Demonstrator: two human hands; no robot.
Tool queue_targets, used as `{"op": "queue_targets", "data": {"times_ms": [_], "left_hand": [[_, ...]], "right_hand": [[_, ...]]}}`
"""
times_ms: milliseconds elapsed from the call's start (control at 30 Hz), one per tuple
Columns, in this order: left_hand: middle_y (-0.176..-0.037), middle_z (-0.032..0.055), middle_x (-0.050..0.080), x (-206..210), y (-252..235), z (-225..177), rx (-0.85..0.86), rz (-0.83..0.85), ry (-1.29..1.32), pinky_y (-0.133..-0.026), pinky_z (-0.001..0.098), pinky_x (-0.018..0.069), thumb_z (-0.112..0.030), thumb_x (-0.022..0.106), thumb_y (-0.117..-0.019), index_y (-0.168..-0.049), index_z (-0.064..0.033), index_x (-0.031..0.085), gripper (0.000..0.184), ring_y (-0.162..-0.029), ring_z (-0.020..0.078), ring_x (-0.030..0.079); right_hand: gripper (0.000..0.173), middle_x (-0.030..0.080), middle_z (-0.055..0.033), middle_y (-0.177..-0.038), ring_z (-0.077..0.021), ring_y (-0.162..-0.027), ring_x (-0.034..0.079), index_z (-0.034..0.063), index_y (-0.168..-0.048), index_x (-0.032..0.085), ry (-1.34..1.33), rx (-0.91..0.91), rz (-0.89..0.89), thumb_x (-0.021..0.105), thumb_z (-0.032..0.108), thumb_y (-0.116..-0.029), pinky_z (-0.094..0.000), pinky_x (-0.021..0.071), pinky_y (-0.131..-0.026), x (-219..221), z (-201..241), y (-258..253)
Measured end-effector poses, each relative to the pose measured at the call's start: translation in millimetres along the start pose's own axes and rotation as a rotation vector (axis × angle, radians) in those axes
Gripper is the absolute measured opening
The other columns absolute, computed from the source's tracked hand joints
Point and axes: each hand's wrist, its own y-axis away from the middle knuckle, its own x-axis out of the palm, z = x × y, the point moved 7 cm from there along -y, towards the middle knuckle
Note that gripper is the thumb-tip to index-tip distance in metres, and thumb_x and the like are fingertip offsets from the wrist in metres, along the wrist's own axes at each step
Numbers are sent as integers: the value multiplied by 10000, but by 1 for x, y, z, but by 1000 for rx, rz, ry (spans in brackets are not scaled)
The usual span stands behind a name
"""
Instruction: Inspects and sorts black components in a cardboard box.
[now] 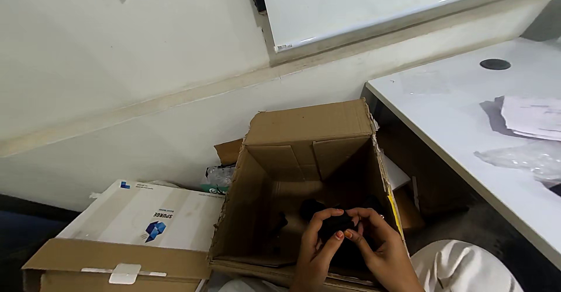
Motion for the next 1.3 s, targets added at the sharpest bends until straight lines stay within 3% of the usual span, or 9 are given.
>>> {"op": "queue_targets", "data": {"times_ms": [167,400,467,567,633,700,767,867,1300], "left_hand": [[-1311,118,620,0,-1,1,17,-1,-125,-1017,211,461,-206,475,-1060,-1330,65,577,396,-1192,32,570],[-1302,121,631,1,0,4,42,-12,-187,-1022,232,479,-236,501,-1057,-1340,25,601,397,-1199,66,585],[-1320,139,630,1,1,5,68,-26,-233,-1033,250,487,-262,539,-1044,-1377,9,592,432,-1213,89,592],[-1304,181,630,-2,2,5,103,-85,-270,-1009,251,509,-247,617,-1003,-1431,85,494,555,-1165,85,625],[-1211,130,661,-3,3,4,100,-155,-246,-936,213,539,-227,668,-965,-1410,114,391,625,-1075,25,651],[-1152,26,659,-3,4,4,115,-195,-213,-906,187,545,-245,690,-960,-1341,11,341,576,-1032,-27,646],[-1112,-39,631,-3,6,6,158,-219,-212,-886,182,547,-267,693,-963,-1259,-91,356,482,-1011,-44,635],[-1115,-75,635,-3,6,4,199,-227,-230,-884,171,546,-277,689,-966,-1228,-137,373,434,-1014,-56,635],[-1268,-4,601,-3,9,-4,263,-259,-302,-776,153,570,-362,691,-953,-1258,-198,540,378,-1038,-12,647]], "right_hand": [[287,656,12,-978,33,-744,607,37,-1117,639,8,13,0,705,205,-895,-111,526,-651,-2,-3,0],[433,686,-25,-1102,-6,-879,661,13,-1284,624,5,12,0,699,204,-903,-143,564,-739,-1,-3,0],[425,688,-35,-1114,-18,-891,671,5,-1279,622,-12,29,-2,694,181,-900,-153,573,-748,-1,-4,0],[354,702,-40,-1075,-15,-868,680,5,-1212,675,-55,68,1,695,164,-896,-157,581,-755,-2,-6,0],[326,709,-21,-1034,-5,-817,676,16,-1180,704,-89,101,4,703,149,-883,-149,578,-734,-3,-7,-1],[291,707,1,-1001,5,-777,667,16,-1132,716,-120,134,-3,713,127,-863,-138,575,-719,-5,-7,-1],[260,708,34,-935,19,-744,661,27,-1087,715,-148,167,-15,719,115,-843,-130,570,-699,-6,-7,-2],[218,686,79,-861,23,-743,656,67,-1053,685,-225,213,0,727,90,-840,-135,564,-699,-5,-7,-2],[197,714,57,-894,-11,-818,684,95,-1056,650,-398,321,41,667,23,-873,-174,576,-757,-3,-9,-2]]}}
